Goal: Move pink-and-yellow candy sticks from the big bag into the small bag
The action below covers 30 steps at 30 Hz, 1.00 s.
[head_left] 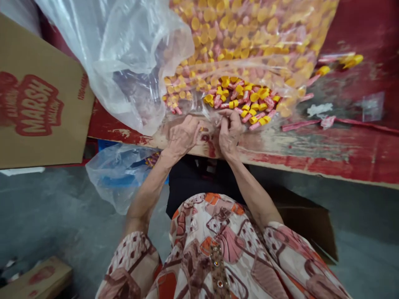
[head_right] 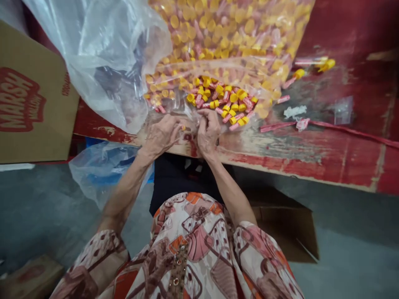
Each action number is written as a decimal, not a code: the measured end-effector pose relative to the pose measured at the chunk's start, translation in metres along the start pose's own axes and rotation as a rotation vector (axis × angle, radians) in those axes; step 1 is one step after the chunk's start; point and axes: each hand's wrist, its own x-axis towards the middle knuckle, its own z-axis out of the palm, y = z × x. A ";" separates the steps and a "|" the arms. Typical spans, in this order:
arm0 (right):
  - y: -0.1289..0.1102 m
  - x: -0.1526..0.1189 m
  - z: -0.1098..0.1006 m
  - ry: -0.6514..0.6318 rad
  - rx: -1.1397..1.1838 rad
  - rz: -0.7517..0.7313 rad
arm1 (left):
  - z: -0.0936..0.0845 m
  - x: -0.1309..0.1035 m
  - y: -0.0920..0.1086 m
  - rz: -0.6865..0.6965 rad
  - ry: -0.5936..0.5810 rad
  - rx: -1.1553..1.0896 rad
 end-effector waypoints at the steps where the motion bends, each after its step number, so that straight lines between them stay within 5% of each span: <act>1: 0.005 0.002 -0.001 0.031 0.001 0.035 | -0.002 0.002 0.006 -0.022 -0.026 0.042; 7: 0.010 0.008 0.002 0.059 -0.016 0.014 | -0.015 0.012 0.024 -0.065 -0.120 0.164; 14: -0.005 0.005 0.006 0.022 -0.131 0.001 | -0.011 0.016 -0.004 -0.009 -0.044 -0.146; 19: -0.015 0.010 0.008 -0.010 -0.208 -0.048 | 0.004 0.014 -0.004 -0.058 0.098 -0.304; 27: -0.002 0.066 0.023 -0.062 -0.336 -0.066 | 0.017 0.009 -0.011 -0.054 0.237 -0.327; 30: 0.007 0.087 0.028 -0.087 -0.393 -0.060 | 0.022 0.006 -0.012 -0.081 0.204 -0.403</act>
